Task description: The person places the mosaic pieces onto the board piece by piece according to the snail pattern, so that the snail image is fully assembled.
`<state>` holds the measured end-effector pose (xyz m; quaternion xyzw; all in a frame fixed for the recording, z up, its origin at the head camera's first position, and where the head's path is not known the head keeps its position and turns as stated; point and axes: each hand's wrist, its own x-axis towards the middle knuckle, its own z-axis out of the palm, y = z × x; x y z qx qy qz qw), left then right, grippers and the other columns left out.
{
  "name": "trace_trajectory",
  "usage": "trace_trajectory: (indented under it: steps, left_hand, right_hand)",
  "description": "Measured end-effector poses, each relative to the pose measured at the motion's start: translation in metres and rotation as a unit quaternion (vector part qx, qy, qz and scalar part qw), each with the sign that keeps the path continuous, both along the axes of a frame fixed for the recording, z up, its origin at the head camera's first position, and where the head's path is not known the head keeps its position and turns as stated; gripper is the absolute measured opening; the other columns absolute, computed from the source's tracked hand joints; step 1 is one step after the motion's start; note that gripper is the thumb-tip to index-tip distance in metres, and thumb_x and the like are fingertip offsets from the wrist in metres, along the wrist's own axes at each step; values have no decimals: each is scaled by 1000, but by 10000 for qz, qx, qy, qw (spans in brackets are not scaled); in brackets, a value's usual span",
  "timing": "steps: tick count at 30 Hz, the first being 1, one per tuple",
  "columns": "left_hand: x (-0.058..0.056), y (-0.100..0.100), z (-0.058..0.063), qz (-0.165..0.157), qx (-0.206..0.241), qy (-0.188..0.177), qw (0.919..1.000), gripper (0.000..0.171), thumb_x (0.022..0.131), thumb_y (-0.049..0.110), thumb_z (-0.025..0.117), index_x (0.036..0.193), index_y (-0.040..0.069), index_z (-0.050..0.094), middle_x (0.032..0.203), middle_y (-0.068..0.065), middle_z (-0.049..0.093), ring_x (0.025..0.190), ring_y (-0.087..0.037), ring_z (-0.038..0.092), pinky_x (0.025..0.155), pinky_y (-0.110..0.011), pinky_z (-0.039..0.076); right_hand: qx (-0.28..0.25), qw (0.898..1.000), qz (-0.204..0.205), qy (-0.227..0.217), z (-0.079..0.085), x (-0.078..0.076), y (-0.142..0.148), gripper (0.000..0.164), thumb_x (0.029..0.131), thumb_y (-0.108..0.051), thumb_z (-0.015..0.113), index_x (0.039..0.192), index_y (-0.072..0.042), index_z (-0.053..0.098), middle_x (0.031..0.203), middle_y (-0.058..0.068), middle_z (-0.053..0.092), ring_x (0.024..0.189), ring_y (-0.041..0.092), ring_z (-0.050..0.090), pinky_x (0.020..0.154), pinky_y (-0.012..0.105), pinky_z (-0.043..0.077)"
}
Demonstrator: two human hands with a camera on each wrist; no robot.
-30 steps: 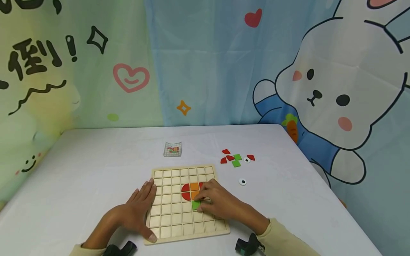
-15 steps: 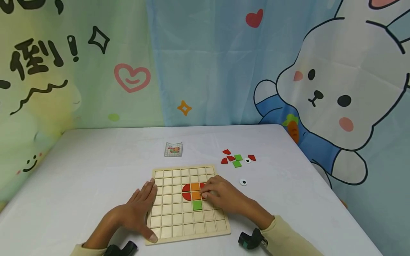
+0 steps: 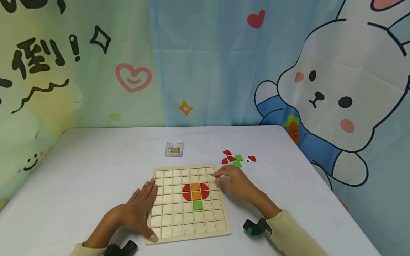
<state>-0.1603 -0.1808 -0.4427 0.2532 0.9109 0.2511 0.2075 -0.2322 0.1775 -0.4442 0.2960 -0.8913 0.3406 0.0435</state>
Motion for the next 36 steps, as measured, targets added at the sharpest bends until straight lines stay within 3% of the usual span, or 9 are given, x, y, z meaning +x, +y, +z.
trace_trajectory:
  steps: [8,16,25,36]
  left_hand:
    - [2,3,8,0,-176,-27,9998,148,55,67,83,150,-12,1,156,-29,-13,143,-44,-11,110,-62,-1]
    - [3,4,10,80,-310,31,9995,148,55,67,83,151,-11,3,157,-28,-11,144,-42,-9,111,-60,1]
    - [5,5,13,126,-404,35,9991,148,54,67,84,151,-11,4,157,-28,-9,144,-43,-7,111,-60,2]
    - [-2,-3,-11,70,-87,147,9998,153,50,76,79,152,-7,1,158,-23,-14,144,-37,-13,111,-57,-5]
  right_hand:
    - [-272,9982,-481,227,-1,-25,18,22,87,-1,71,109,-6,75,101,4,68,101,25,59,87,45,50]
    - [160,9954,-943,35,-3,-47,26,26,89,-4,70,115,-5,73,111,11,66,110,32,54,93,49,46]
    - [411,9951,-891,-86,-10,-62,26,32,88,-4,71,119,-2,69,122,16,63,112,35,48,94,47,45]
    - [696,9927,-938,305,-18,-61,29,27,86,-4,74,112,-8,74,110,8,68,109,31,52,89,48,46]
